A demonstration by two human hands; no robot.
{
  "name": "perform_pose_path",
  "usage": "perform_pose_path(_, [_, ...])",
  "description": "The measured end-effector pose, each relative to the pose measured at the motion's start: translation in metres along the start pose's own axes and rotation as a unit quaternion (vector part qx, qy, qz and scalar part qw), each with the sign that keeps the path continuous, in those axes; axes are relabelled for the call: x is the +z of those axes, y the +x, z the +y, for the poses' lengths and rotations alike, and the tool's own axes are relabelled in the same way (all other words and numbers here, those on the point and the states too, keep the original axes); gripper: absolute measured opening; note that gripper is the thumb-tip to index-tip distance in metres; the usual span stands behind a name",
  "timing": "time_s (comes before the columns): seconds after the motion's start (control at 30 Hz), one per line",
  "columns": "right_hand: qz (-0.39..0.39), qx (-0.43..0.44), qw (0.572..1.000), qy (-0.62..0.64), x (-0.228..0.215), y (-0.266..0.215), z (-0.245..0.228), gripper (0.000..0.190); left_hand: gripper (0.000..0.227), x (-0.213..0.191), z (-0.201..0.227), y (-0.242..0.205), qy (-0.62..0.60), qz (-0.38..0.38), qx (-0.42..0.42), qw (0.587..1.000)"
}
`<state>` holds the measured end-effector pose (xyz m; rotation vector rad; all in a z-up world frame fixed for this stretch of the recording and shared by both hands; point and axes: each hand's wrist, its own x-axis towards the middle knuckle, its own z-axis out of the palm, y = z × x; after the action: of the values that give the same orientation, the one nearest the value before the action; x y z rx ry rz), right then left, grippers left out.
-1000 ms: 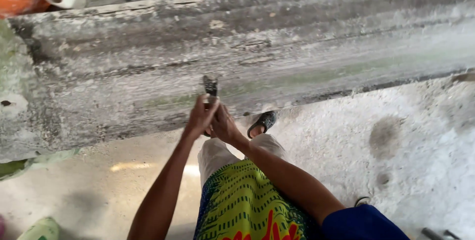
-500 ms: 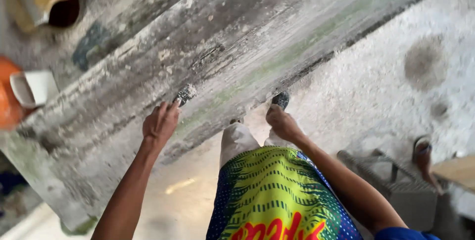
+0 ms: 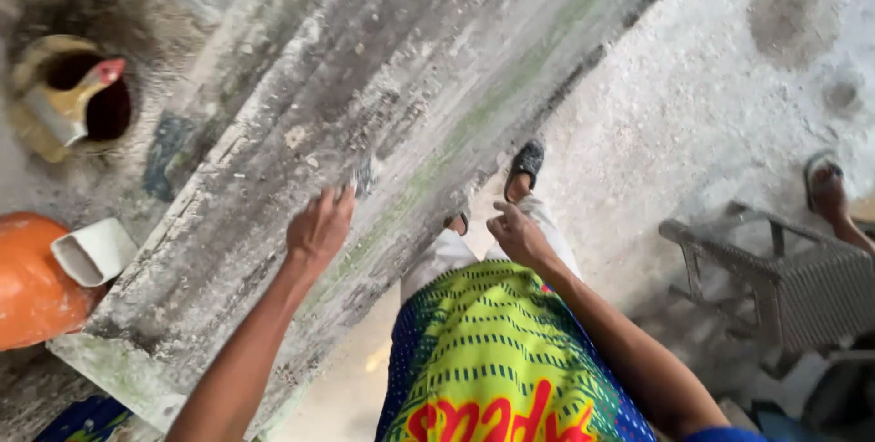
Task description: Scraping and cleaning a mold followed by mixing fiberglass strands into a liquid inside a large metal drum.
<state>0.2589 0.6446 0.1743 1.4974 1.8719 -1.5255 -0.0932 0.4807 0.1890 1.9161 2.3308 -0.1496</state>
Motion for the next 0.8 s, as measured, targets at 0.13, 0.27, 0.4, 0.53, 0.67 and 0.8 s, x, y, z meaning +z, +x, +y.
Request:
perform_pose_path(0.13, [0.028, -0.01, 0.999, 0.016, -0.003, 0.011, -0.012, 0.053, 0.019, 0.017, 0.029, 0.132, 0.037, 0.076, 0.042, 0.996])
perform_pose_path(0.27, [0.047, -0.023, 0.995, 0.081, -0.027, -0.013, -0.027, 0.054, 0.025, 0.004, 0.04, 0.144, -0.01, 0.029, 0.058, 0.998])
perform_pose_path(0.4, [0.106, 0.065, 0.983, 0.134, -0.059, -0.042, 0.002, 0.052, 0.032, 0.022, 0.01, 0.048, 0.038, 0.065, 0.066, 0.995])
perform_pose_path(0.53, [0.16, 0.145, 0.961, 0.173, -0.063, -0.038, 0.089, 0.055, 0.033, 0.01, 0.029, 0.073, -0.045, 0.03, 0.055, 0.997])
perform_pose_path(0.67, [0.178, 0.149, 0.953, 0.197, -0.071, -0.028, 0.094, 0.056, 0.035, -0.009, 0.076, 0.193, -0.046, 0.05, 0.069, 0.995])
perform_pose_path(0.8, [0.169, 0.099, 0.954, 0.228, -0.117, -0.036, 0.052, 0.051, 0.024, -0.003, 0.124, 0.219, -0.059, 0.188, 0.175, 0.965])
